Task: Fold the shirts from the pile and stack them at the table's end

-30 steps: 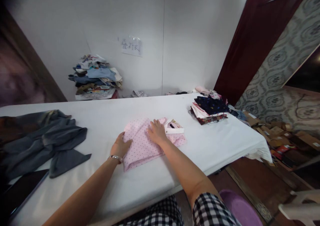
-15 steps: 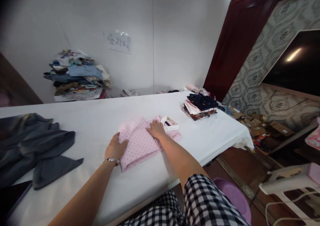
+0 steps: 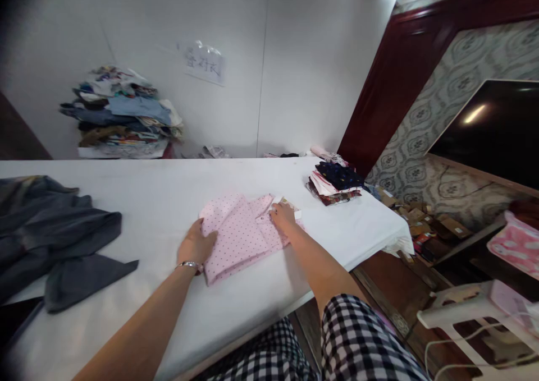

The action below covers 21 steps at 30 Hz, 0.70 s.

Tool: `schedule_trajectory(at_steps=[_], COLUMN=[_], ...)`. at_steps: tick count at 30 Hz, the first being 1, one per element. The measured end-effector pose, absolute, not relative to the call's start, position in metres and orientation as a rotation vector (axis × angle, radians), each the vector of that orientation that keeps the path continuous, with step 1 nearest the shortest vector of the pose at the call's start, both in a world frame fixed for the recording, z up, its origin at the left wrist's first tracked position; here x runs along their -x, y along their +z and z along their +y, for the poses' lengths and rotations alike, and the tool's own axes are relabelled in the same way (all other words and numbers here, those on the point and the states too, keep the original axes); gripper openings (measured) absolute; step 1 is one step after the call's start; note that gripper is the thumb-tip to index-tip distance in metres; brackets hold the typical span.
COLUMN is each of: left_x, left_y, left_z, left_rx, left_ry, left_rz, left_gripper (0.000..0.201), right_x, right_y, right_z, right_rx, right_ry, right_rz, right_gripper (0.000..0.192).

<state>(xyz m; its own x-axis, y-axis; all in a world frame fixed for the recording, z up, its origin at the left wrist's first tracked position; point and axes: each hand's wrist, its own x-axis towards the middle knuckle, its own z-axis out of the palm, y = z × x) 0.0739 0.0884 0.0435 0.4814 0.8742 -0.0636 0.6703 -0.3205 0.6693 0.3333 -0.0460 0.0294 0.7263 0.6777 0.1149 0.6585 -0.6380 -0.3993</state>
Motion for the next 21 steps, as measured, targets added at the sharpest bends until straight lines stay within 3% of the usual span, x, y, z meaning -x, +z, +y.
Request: schedule_trajectory(at_steps=[10,18,21], left_x=[-0.073,-0.067,-0.068], left_y=[0.045,0.047,0.046], left_z=[0.086,0.081,0.080], left_rx=[-2.077,-2.035,-2.018], left_ry=[0.434,0.501,0.535], left_rz=[1.251,1.237,1.232], left_gripper=[0.064,0.063,0.065], right_x=[-0.325,-0.315,-0.286], right_y=[0.021,0.048,0.051], right_z=[-0.048,-0.067,-0.095], right_rx=[2.442,2.181,1.995], right_ry=[-0.009,-0.047,0.101], right_rz=[-1.069,-0.885,-0.747], right_gripper=[0.032,0.031,0.032])
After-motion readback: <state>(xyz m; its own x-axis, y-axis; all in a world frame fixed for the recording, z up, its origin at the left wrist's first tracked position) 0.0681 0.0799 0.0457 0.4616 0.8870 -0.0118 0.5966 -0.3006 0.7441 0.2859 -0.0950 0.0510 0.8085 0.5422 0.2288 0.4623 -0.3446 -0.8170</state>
